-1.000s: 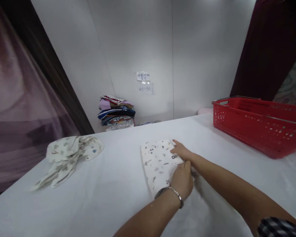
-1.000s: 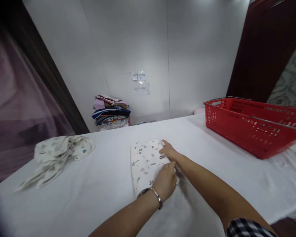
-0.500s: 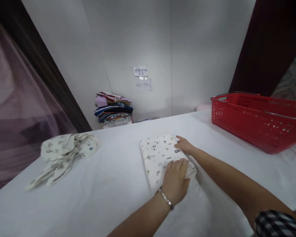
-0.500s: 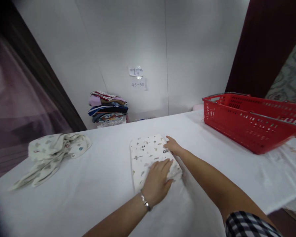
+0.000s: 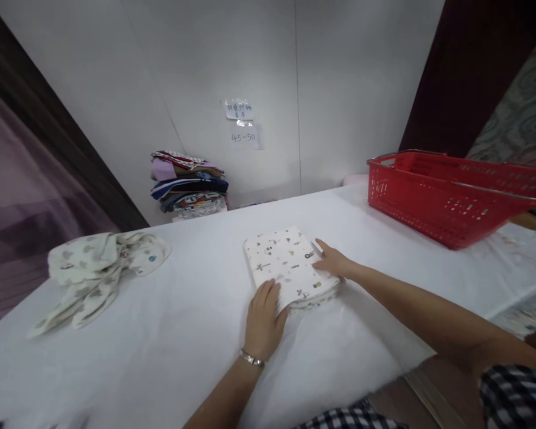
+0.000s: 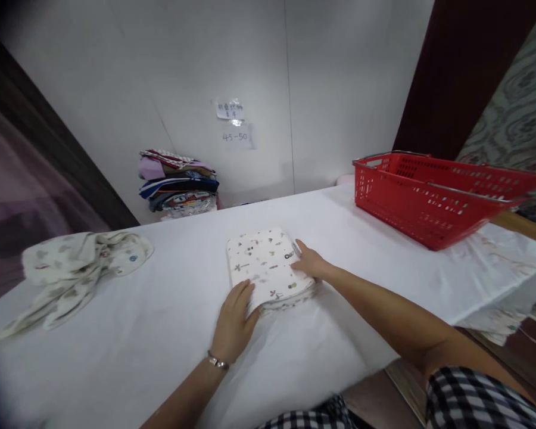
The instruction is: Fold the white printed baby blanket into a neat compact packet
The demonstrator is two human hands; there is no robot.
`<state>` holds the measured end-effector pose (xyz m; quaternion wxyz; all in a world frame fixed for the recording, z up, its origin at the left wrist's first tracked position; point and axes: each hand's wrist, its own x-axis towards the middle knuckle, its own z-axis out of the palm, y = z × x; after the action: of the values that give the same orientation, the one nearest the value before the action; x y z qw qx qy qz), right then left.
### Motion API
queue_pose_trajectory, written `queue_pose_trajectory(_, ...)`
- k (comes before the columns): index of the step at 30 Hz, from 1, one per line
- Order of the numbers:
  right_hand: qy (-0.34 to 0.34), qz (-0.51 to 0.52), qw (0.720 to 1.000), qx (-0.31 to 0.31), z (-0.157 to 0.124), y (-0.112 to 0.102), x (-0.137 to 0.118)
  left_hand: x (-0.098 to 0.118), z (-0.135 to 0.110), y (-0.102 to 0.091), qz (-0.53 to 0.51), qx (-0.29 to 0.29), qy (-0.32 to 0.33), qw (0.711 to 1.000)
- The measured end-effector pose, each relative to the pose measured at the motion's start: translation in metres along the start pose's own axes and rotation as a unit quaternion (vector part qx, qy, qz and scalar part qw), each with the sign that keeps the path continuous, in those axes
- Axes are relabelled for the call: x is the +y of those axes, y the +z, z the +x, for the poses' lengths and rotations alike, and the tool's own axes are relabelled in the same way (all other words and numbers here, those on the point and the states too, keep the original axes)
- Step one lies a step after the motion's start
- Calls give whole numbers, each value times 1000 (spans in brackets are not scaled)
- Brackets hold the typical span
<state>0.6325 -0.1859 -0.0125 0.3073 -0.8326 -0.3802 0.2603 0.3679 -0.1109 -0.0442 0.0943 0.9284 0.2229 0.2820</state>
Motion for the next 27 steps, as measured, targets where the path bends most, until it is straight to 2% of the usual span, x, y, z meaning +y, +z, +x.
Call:
queue_pose_trajectory(4,-10,-6,999,51,-3,-3,4,3,2,-2,2,-36,-8,999)
queue_pose_trajectory(8,5,-1,998,55,-3,-5,13,5,-1,-3,-12,-87,-12,996)
queue_pose_trajectory(12,-12,42,997,64,-7,-3,13,1,-6,-3,-27,-100,-29,994)
queue_pose_trajectory(15,9,85,995,58,-12,-3,2,1,-6,-3,-32,-85,-56,994)
queue_pose_trajectory(18,29,170,984,46,-13,-9,-13,8,-2,-6,-5,-56,-65,996)
queue_pose_trajectory(23,51,324,945,-7,-8,-20,-38,28,13,-9,43,-24,-49,998)
queue_pose_trajectory(27,49,411,910,-19,-7,-23,-60,37,20,-6,43,-4,-51,998)
